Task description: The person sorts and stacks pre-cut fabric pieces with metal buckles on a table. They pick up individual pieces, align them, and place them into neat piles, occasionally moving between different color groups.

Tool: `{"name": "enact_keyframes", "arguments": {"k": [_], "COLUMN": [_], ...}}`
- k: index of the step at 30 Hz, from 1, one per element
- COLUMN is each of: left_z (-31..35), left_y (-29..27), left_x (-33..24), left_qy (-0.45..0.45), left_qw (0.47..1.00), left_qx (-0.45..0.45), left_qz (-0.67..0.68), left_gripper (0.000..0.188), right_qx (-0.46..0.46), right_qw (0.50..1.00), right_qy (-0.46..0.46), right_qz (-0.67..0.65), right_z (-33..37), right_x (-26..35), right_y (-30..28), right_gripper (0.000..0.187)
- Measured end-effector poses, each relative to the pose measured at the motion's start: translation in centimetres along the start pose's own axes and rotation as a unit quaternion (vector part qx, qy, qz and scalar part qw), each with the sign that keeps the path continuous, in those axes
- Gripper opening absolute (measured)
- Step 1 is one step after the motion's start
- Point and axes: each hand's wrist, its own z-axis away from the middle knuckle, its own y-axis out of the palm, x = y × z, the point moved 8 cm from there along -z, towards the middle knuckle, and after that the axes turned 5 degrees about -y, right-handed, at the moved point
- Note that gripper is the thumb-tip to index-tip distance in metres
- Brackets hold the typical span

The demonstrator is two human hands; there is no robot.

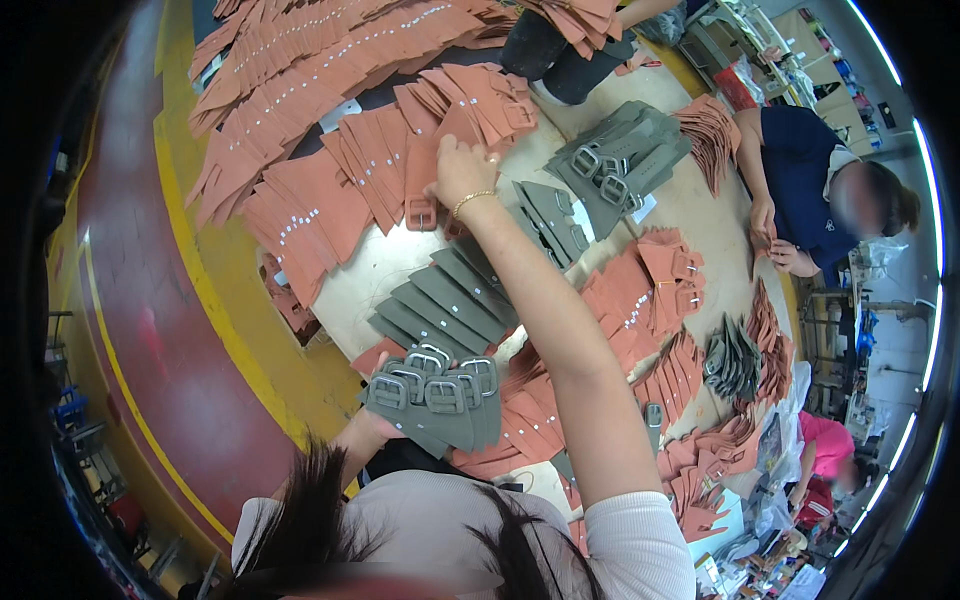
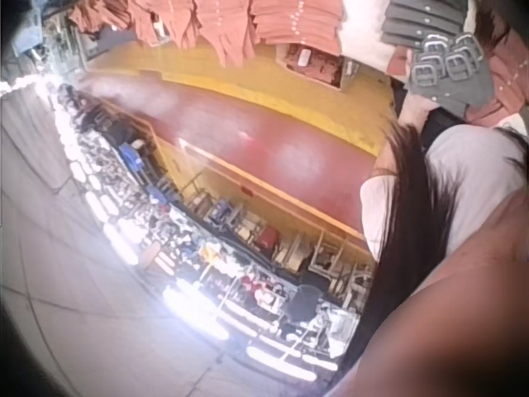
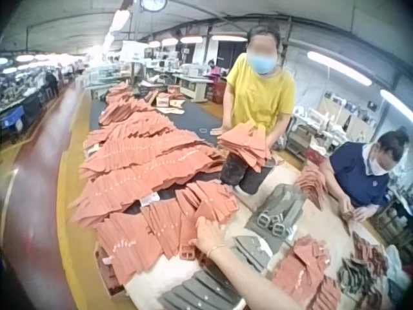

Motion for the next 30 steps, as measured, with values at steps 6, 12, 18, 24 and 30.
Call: {"name": "enact_keyframes", "arguments": {"k": [6,12,18,24,30], "left_z": [-0.6,-0.2,0.2,-0.4,-0.6], "left_y": [0.4,-0.7,-1.7,-2.3,-2.2], "left_x": [0.5,0.7,0.3,0.6,0.8], "left_qy": [-0.010,0.010,0.000,-0.031,-0.050], "left_qw": [0.999,0.999,0.999,0.999,0.996], "left_qx": [0.015,-0.019,-0.012,-0.010,-0.077], "left_qz": [0.029,0.034,0.044,0.039,0.011], "left_gripper": [0.094,0.087,0.081,0.080,0.080], "right_qx": [-0.070,-0.025,-0.069,-0.091,0.039], "right_qw": [0.997,0.999,0.965,0.956,0.959], "right_qy": [0.015,-0.022,-0.246,-0.237,-0.074], "right_qz": [0.023,-0.012,0.051,0.149,0.269], "right_z": [0.3,-0.1,5.7,2.5,-5.3], "right_x": [0.3,1.6,5.5,6.1,5.7], "right_y": [-0.5,-1.0,-2.0,-2.2,1.1], "right_gripper": [0.068,0.058,0.013,0.017,0.034]}}
